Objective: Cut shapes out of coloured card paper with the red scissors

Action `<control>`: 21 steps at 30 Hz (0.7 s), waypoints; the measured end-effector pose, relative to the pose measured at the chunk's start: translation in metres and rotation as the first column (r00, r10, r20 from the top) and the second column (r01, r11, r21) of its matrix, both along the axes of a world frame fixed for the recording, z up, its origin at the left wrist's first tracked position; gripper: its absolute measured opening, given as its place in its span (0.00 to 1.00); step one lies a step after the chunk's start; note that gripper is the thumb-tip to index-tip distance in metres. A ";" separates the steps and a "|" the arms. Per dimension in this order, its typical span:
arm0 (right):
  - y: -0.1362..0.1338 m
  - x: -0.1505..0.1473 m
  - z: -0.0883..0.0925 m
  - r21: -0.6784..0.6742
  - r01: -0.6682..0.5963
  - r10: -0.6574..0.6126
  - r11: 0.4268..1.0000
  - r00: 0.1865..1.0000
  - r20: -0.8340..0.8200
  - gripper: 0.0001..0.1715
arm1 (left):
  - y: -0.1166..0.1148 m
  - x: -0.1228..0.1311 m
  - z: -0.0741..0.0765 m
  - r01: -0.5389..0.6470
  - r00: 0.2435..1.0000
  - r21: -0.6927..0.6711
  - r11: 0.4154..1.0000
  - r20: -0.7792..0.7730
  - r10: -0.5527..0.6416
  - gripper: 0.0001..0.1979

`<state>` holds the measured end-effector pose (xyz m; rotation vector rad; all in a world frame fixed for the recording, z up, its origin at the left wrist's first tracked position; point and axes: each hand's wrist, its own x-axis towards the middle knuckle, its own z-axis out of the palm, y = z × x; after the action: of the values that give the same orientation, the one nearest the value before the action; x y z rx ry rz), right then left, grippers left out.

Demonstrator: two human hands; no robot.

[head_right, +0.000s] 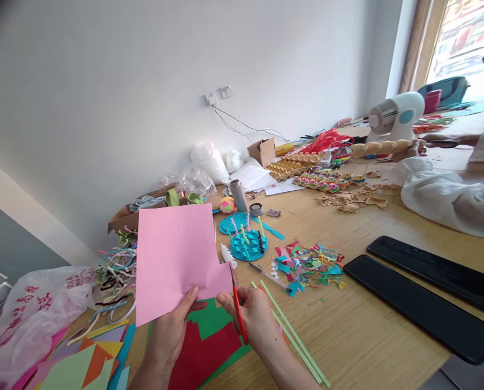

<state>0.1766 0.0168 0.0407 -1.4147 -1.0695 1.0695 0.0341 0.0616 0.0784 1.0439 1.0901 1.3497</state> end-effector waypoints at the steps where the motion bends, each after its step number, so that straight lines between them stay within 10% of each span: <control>1: 0.000 0.000 0.000 0.005 0.003 -0.003 1.000 1.000 0.005 0.30 | 0.000 0.000 0.000 0.018 1.000 -0.002 1.000 -0.016 -0.018 0.37; 21: 0.000 0.001 -0.003 0.037 -0.020 0.021 0.999 0.999 -0.047 0.28 | -0.001 0.000 0.001 0.047 0.998 -0.003 0.999 -0.029 -0.047 0.36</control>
<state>0.1773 0.0167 0.0374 -1.3457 -1.0661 1.0882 0.0340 0.0608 0.0796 1.0843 1.0823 1.2994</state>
